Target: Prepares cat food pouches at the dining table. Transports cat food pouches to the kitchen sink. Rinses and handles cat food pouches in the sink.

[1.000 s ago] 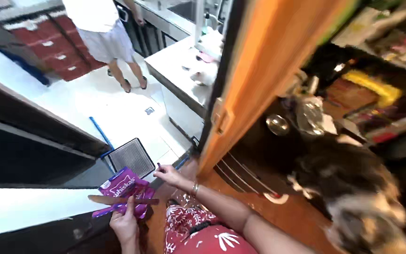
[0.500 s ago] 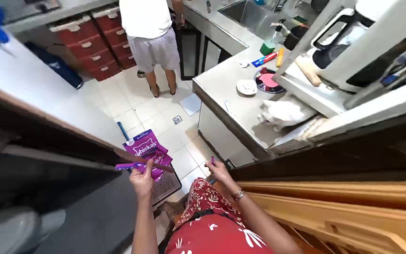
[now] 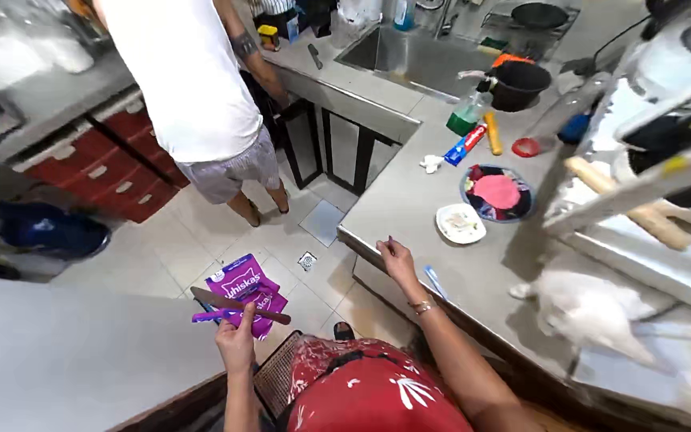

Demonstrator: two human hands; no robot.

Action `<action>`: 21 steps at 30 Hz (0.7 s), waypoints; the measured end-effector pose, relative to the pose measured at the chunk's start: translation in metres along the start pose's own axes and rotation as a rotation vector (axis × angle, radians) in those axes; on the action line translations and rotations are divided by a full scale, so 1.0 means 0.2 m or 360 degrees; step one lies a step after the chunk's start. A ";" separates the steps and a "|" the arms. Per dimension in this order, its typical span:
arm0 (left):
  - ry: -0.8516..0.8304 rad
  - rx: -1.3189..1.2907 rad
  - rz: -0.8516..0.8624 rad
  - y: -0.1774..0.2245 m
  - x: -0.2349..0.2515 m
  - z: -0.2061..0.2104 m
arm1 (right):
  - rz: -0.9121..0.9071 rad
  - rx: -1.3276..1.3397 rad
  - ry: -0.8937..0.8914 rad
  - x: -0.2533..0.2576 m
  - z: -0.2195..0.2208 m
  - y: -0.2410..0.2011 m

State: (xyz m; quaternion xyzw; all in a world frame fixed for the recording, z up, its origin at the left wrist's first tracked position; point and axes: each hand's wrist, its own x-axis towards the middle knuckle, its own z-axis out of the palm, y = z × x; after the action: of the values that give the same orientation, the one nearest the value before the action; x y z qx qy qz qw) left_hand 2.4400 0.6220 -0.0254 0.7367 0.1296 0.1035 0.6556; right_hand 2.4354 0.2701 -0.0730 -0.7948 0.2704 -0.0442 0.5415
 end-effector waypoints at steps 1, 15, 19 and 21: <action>-0.0028 0.0007 0.0000 0.02 0.12 0.05 | 0.0004 0.0039 -0.0009 0.10 0.06 -0.05; -0.1074 0.0022 0.0006 0.21 1.80 1.05 | 0.0272 0.0424 0.0582 1.34 0.44 -0.43; -0.1343 0.0222 0.0096 0.27 2.09 1.34 | 0.0367 0.0199 0.0760 1.57 0.40 -0.57; -0.1421 0.0173 0.0149 0.28 2.20 1.50 | 0.0470 0.0183 0.0965 1.65 0.30 -0.59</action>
State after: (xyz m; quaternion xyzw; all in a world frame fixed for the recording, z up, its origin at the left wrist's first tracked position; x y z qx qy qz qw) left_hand 2.9551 0.4787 -0.0139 0.7475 -0.1942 -0.2018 0.6023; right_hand 2.7825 0.1936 -0.0667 -0.6659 0.5284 -0.2147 0.4809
